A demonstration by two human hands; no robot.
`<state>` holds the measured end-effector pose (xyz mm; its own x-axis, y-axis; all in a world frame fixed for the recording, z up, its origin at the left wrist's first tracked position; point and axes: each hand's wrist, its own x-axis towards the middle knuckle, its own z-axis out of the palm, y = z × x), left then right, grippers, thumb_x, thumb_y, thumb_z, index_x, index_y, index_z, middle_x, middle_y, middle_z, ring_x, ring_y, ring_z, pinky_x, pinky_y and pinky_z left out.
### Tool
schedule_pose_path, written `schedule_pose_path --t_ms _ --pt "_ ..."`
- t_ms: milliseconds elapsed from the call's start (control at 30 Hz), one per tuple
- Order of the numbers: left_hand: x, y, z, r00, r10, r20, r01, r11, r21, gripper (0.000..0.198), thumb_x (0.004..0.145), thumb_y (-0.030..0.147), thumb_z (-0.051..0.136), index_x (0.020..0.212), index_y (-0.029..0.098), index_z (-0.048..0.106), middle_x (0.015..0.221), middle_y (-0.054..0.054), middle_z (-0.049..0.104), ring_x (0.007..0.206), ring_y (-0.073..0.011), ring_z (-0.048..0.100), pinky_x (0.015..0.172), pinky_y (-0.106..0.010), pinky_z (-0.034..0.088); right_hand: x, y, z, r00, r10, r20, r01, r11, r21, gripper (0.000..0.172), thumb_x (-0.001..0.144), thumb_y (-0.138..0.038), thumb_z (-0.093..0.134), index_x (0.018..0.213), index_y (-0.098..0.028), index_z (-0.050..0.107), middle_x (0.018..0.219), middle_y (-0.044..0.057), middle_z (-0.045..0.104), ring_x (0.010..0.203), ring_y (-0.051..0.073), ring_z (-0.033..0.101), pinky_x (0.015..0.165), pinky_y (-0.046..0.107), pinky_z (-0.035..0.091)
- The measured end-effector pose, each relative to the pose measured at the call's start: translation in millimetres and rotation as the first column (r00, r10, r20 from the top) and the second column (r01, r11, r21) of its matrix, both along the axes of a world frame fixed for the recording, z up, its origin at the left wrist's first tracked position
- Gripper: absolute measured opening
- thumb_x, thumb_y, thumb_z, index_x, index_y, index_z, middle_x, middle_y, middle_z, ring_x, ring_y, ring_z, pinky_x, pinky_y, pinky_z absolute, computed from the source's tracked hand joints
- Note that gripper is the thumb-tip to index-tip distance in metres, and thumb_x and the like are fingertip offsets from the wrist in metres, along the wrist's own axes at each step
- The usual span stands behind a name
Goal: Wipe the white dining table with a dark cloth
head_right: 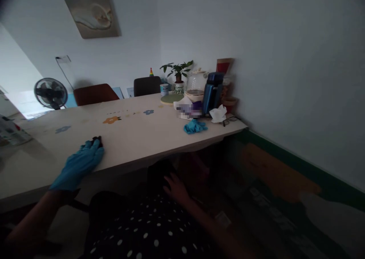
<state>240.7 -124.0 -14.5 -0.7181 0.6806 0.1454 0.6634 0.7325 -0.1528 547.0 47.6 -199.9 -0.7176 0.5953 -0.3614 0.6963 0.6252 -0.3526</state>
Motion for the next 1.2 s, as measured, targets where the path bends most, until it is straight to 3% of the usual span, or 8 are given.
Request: schedule_pose_path --t_ms 167,300,433,633,733,867,1067,1200 --pt "83 65 -1.1 0.97 -0.239 0.046 0.238 0.971 0.026 0.06 0.113 0.033 0.031 0.168 0.01 0.04 0.168 -0.024 0.044 0.148 -0.0404 0.052 0.116 -0.057 0.048 2 1 -2.5 1.0 -0.011 -0.022 0.011 1.0 -0.012 0.06 0.115 -0.032 0.055 0.172 -0.017 0.044 0.176 0.013 0.021 0.165 0.024 0.023 0.136 0.034 0.021" --pt "143 115 -0.6 0.874 -0.478 0.086 0.467 0.876 0.12 0.06 0.115 0.039 0.034 0.167 0.012 0.044 0.167 -0.026 0.044 0.15 -0.0433 0.05 0.12 -0.061 0.044 2 2 -9.3 1.0 -0.007 -0.028 0.007 1.0 0.005 0.06 0.115 -0.031 0.055 0.172 -0.017 0.044 0.176 0.013 0.021 0.165 0.024 0.023 0.136 0.033 0.02" --pt "197 154 -5.8 0.791 -0.605 0.096 0.588 0.793 0.157 0.066 0.114 0.052 0.039 0.172 0.02 0.04 0.17 -0.027 0.039 0.153 -0.0504 0.044 0.12 -0.071 0.038 1 5 -19.5 0.999 0.023 -0.044 -0.021 0.999 0.044 0.059 0.114 -0.031 0.056 0.171 -0.017 0.045 0.176 0.011 0.023 0.164 0.024 0.025 0.136 0.033 0.021" --pt "216 174 -21.0 0.737 -0.675 -0.034 0.673 0.729 0.126 0.057 0.116 0.034 0.035 0.171 0.024 0.042 0.174 -0.022 0.034 0.156 -0.0507 0.04 0.118 -0.076 0.037 2 10 -22.9 0.997 0.053 -0.047 -0.05 0.997 0.063 0.06 0.113 -0.029 0.057 0.169 -0.01 0.046 0.174 0.015 0.027 0.164 0.025 0.027 0.136 0.031 0.019" --pt "195 152 -20.6 0.717 -0.695 -0.061 0.696 0.708 0.12 0.056 0.116 0.032 0.031 0.171 0.024 0.041 0.174 -0.019 0.036 0.156 -0.0461 0.04 0.121 -0.071 0.038 3 10 -21.9 0.998 0.03 -0.056 -0.028 0.998 0.051 0.058 0.114 -0.027 0.056 0.168 -0.01 0.048 0.174 0.016 0.025 0.163 0.026 0.027 0.137 0.034 0.02" --pt "146 91 -11.7 0.728 -0.685 -0.025 0.684 0.725 0.08 0.056 0.113 0.022 0.032 0.168 0.023 0.046 0.174 -0.017 0.038 0.155 -0.0427 0.042 0.123 -0.066 0.036 5 8 -23.0 0.995 0.011 -0.096 -0.007 0.999 0.04 0.057 0.114 -0.028 0.055 0.168 -0.011 0.048 0.173 0.018 0.026 0.163 0.027 0.028 0.136 0.038 0.025" --pt "31 -26 -17.2 0.873 -0.454 0.178 0.447 0.891 0.077 0.057 0.111 0.037 0.027 0.163 0.04 0.051 0.18 0.005 0.028 0.167 -0.025 0.027 0.136 -0.049 0.016 5 9 -27.1 0.989 0.008 -0.149 -0.003 0.999 0.034 0.056 0.111 -0.026 0.059 0.166 -0.015 0.053 0.171 0.018 0.03 0.161 0.029 0.033 0.134 0.045 0.03" --pt "-54 -100 -19.9 0.904 -0.328 0.274 0.295 0.943 0.155 0.067 0.101 0.054 0.027 0.164 0.039 0.047 0.179 0.005 0.03 0.168 -0.0212 0.027 0.135 -0.046 0.017 4 9 -24.2 0.994 0.002 -0.107 0.001 1.0 0.026 0.057 0.113 -0.027 0.055 0.168 -0.013 0.049 0.172 0.019 0.027 0.163 0.029 0.029 0.135 0.043 0.027"
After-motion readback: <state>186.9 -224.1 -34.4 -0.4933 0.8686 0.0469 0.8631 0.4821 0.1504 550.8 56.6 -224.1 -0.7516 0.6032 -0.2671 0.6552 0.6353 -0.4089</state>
